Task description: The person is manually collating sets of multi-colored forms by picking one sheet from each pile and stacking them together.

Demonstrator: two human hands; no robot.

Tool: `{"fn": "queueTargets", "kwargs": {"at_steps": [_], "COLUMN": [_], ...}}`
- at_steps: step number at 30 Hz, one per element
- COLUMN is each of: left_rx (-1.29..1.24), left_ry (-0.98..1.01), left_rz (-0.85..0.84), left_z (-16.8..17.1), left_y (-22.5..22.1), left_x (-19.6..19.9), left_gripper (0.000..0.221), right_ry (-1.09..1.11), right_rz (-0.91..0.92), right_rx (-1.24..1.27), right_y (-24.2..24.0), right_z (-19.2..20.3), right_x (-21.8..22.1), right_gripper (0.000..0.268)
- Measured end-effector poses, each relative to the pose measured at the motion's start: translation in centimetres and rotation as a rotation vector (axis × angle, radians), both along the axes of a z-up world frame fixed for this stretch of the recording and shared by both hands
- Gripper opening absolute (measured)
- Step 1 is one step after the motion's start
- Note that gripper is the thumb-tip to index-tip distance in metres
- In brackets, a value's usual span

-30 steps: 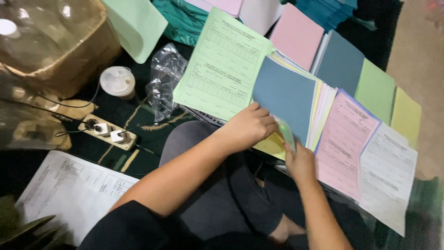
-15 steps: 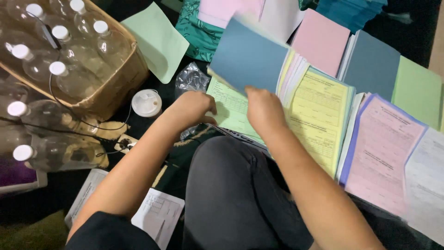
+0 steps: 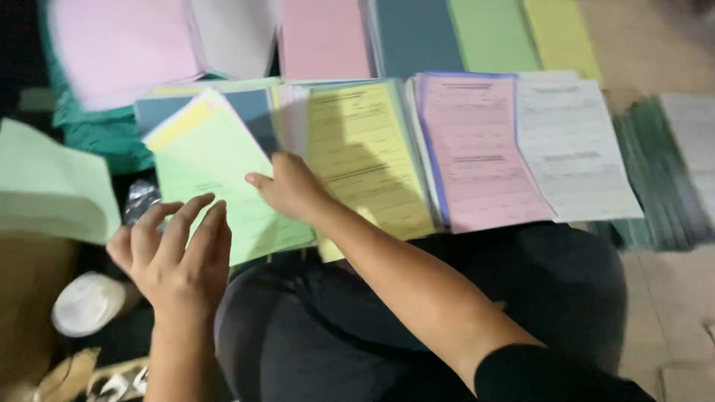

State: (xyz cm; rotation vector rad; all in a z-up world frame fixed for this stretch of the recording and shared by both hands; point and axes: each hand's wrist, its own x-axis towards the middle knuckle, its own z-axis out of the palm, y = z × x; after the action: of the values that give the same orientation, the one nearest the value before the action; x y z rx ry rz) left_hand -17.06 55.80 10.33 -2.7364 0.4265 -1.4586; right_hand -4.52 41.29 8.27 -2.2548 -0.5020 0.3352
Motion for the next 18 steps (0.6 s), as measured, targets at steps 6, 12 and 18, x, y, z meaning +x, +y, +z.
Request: {"fn": "queueTargets", "kwargs": {"at_steps": [6,12,18], "left_rx": [-0.255,-0.238,0.023], "left_ry": [-0.048,0.441,1.120], "left_rz": [-0.575,-0.762,-0.407], "left_z": [1.8,-4.1,-8.2], "left_y": [-21.0,-43.5,-51.8], "left_x": [6.3,13.7,16.2], "left_gripper": [0.010,0.011,0.043], "right_ry": [-0.243,-1.154,-1.120], "right_rz": [-0.584,-0.500,0.081], "right_rx": [0.658,-0.175,-0.539], "right_y": [-23.9,-47.0,-53.7], "right_z": [8.2,15.2,5.6], "right_x": [6.3,2.2,4.5], "right_gripper": [0.047,0.027,0.034]}}
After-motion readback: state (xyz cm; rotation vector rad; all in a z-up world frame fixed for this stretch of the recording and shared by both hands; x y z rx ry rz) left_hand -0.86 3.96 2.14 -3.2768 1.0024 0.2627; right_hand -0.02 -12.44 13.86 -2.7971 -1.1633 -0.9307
